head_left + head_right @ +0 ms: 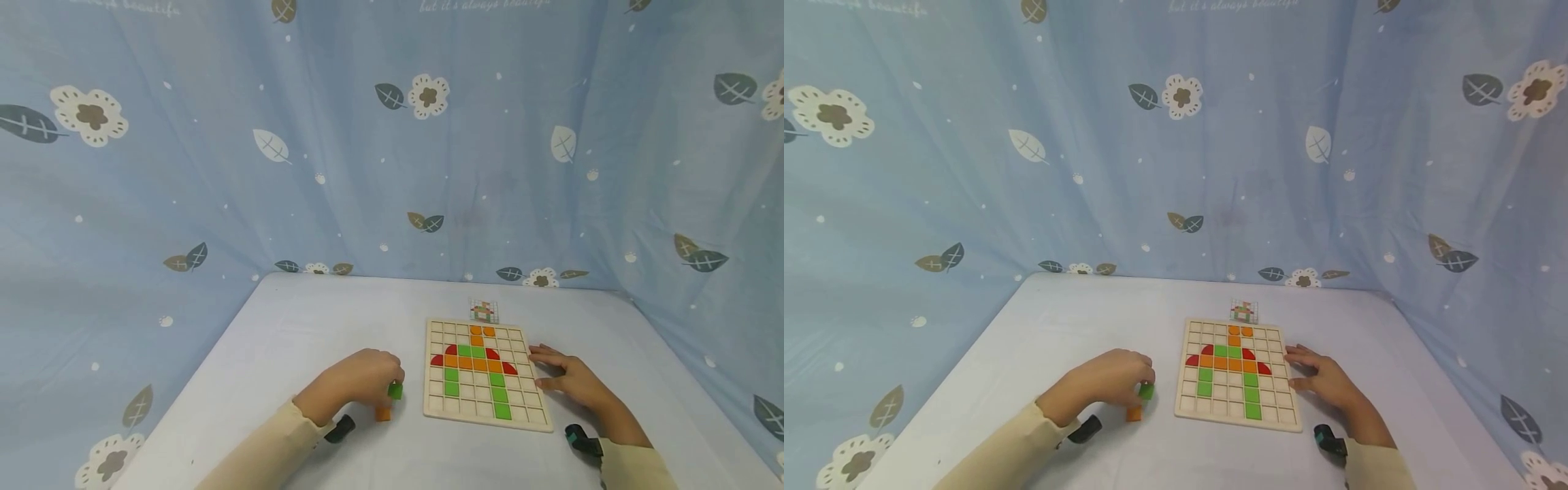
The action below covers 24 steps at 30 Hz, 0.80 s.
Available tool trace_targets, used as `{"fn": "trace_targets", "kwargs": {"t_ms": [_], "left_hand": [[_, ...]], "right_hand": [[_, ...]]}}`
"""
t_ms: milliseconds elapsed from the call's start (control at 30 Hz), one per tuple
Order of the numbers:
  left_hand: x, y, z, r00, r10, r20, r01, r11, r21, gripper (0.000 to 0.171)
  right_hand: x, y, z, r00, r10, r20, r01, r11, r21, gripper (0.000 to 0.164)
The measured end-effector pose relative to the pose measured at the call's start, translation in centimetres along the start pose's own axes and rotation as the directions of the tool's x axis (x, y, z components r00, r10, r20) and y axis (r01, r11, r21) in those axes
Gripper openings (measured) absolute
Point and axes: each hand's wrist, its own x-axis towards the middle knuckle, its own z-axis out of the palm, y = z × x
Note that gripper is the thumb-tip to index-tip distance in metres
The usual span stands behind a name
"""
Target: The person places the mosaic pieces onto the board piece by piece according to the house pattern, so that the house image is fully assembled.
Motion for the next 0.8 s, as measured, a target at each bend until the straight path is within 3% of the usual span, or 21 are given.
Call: {"fn": "trace_targets", "kwargs": {"t_ms": [200,500,800], "left_hand": [[1.3,0.9,0.0,0.999,0.025,0.025,-0.025,1.0,0.004,0.015],[3.1,2.4,0.1,0.996,0.088,-0.014,-0.088,0.996,0.035,0.011],[4.4,3.9,0.3,0.991,0.136,0.005,-0.136,0.987,0.082,0.012]], "right_hand": [[0.1,0.1,-0.3,1.0,0.01,-0.002,-0.011,1.0,-0.029,0.061],[0.0,0.6,-0.3,1.0,0.029,0.004,-0.029,0.999,-0.04,0.064],[0.3,0.8,-0.1,1.0,0.008,0.006,-0.008,0.999,-0.039,0.063]]}}
